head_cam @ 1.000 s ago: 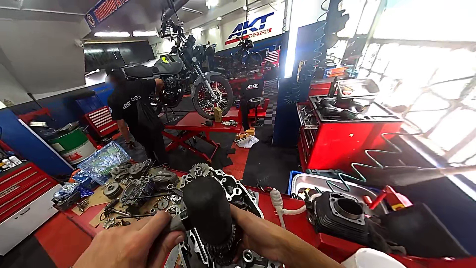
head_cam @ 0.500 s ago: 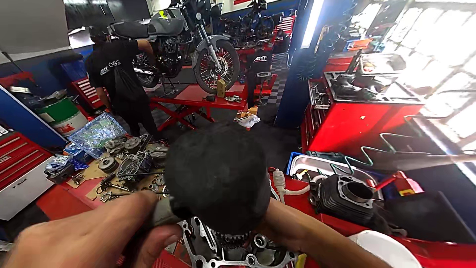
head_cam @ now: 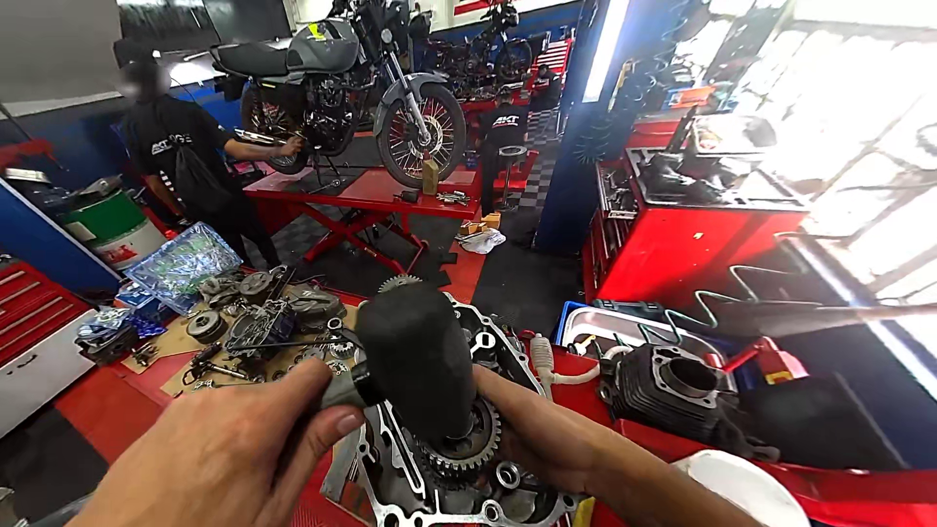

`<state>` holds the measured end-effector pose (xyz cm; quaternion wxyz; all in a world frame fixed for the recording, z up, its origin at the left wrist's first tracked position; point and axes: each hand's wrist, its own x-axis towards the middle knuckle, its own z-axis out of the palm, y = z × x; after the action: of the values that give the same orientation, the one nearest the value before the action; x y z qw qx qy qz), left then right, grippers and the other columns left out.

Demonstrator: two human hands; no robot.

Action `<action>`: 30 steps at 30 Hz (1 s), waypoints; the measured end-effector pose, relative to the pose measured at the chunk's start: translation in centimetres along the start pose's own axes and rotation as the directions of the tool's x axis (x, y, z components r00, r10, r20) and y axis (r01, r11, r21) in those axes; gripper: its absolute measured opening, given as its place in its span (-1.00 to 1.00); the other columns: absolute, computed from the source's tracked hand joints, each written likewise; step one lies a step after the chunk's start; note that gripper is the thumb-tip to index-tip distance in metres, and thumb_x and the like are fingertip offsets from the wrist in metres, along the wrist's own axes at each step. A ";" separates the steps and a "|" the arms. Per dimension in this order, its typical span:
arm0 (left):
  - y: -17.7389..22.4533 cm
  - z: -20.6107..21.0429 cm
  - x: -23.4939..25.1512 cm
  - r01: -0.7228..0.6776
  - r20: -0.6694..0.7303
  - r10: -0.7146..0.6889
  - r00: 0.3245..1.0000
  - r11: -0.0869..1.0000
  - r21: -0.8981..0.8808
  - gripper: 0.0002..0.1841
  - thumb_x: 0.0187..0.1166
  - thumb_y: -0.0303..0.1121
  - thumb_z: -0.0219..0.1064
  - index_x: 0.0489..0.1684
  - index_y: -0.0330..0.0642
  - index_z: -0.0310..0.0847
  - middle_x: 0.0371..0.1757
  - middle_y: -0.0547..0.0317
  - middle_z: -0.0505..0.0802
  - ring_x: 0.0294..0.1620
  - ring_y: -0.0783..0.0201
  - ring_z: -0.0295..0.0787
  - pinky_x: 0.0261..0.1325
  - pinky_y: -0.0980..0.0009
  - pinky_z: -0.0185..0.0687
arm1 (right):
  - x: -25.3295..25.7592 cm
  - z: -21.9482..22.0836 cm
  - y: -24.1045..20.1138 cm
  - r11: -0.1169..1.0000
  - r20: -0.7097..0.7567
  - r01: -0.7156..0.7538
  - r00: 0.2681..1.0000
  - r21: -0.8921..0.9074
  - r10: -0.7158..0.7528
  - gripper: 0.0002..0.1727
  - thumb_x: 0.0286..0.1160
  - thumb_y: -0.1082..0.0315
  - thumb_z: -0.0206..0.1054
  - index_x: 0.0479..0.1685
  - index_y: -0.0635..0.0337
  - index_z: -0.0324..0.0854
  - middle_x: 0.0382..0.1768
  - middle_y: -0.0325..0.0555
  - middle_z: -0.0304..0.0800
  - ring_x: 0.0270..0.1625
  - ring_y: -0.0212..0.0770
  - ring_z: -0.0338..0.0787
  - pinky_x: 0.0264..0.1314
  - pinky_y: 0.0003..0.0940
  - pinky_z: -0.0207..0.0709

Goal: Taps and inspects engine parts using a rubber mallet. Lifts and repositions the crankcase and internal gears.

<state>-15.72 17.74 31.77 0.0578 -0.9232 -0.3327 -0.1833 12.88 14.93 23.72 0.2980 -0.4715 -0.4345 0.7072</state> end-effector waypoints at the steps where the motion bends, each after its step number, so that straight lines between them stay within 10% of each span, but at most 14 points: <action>1: 0.4 -1.1 -0.1 0.023 0.022 -0.023 0.999 1.000 -0.004 -0.49 0.81 0.17 -0.05 -0.16 -0.05 0.60 -0.68 0.27 0.54 -0.74 0.28 0.47 -0.75 0.25 0.26 | 0.0 0.0 0.0 1.000 0.001 0.000 1.000 0.008 0.000 -0.40 0.72 -0.32 -0.18 0.24 -0.17 0.60 0.05 -0.19 0.81 0.02 -0.21 0.85 -0.15 -0.21 0.78; 6: 3.9 -3.4 -0.7 0.026 0.109 -0.026 0.994 1.000 -0.004 -0.50 0.84 0.01 0.04 -0.17 -0.32 0.59 -0.57 -0.09 0.70 -0.62 0.00 0.66 -0.66 0.08 0.43 | -0.5 0.7 -0.4 0.998 -0.094 -0.008 0.996 0.062 0.014 -0.42 0.75 -0.31 -0.09 -0.03 -0.06 0.63 -0.19 -0.26 0.80 -0.14 -0.33 0.84 -0.21 -0.36 0.74; 17: 2.1 -1.0 0.1 -0.038 0.015 0.036 0.999 0.992 0.122 -0.52 0.81 0.13 -0.08 -0.30 0.00 0.57 -0.74 0.34 0.47 -0.79 0.27 0.45 -0.82 0.26 0.22 | 0.0 0.6 -0.2 0.999 -0.068 -0.027 0.997 0.026 0.029 -0.41 0.77 -0.29 -0.21 0.16 -0.09 0.57 -0.05 -0.14 0.80 -0.08 -0.19 0.85 -0.21 -0.21 0.75; 25: 2.8 -0.5 0.5 -0.040 0.042 0.035 0.998 0.992 0.116 -0.49 0.82 0.14 -0.09 -0.28 -0.04 0.57 -0.74 0.28 0.50 -0.79 0.20 0.51 -0.83 0.22 0.27 | 0.0 0.5 -0.2 0.999 -0.057 -0.019 0.998 0.035 0.021 -0.37 0.84 -0.23 -0.34 0.13 -0.05 0.56 -0.10 -0.15 0.80 -0.13 -0.20 0.85 -0.25 -0.22 0.76; 30: 3.0 -3.6 1.3 0.016 0.050 -0.018 0.999 0.999 0.046 -0.54 0.82 0.07 -0.01 -0.20 -0.12 0.59 -0.67 0.18 0.57 -0.72 0.17 0.53 -0.74 0.17 0.28 | 0.0 0.3 -0.4 0.998 -0.068 -0.027 0.997 0.060 0.031 -0.43 0.74 -0.28 -0.10 0.11 -0.07 0.61 -0.07 -0.15 0.81 -0.08 -0.18 0.86 -0.23 -0.20 0.77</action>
<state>-13.96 15.41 35.63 0.0689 -0.9231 -0.3461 -0.1527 12.55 15.02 24.09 0.3163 -0.4927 -0.3961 0.7073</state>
